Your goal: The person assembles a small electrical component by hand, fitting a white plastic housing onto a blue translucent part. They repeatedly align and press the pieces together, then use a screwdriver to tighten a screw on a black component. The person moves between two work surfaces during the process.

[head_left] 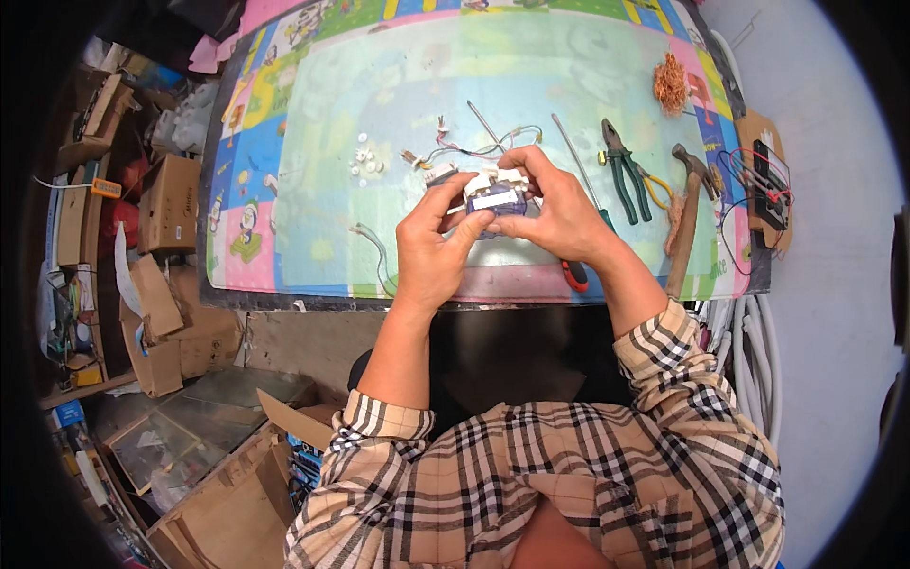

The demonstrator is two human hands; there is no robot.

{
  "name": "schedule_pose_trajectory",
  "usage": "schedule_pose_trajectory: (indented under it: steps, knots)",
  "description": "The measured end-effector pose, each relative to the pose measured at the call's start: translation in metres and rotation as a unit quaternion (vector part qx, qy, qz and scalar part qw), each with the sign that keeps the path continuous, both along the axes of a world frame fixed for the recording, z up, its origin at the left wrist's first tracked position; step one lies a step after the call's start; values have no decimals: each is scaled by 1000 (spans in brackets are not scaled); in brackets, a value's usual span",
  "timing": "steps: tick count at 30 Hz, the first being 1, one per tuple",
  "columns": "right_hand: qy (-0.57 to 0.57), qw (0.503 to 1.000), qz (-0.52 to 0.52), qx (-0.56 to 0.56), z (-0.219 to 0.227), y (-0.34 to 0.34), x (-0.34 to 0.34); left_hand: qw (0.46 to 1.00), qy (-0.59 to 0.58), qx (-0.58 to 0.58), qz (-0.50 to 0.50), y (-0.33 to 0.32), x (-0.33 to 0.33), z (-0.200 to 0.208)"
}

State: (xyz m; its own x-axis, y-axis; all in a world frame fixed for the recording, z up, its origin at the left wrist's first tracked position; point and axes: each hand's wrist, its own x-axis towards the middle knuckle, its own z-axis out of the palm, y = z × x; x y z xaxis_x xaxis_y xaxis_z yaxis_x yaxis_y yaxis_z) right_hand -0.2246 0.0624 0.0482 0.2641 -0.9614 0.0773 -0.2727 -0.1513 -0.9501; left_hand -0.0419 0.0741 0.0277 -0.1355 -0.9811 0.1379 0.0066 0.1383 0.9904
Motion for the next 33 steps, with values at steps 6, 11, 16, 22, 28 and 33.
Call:
schedule_pose_trajectory:
  steps: [6,11,16,22,28,33]
  knots:
    - [-25,999,30,0,-3,-4,-1,974,169,150,-24,-4,6,3]
    - [-15,998,59,-14,-14,-5,0,874,319,351,-107,-13,-1,0]
    - [66,978,-61,-186,-14,-6,10,866,372,317,-108,-15,-1,-8]
    - [165,936,-150,-273,-27,8,29,875,410,253,-51,-15,-8,-5]
    - [134,946,-141,-259,-26,13,39,897,407,161,-63,-9,-15,-12]
    - [129,943,-140,-272,-23,11,37,908,391,141,-52,-7,-17,-10]
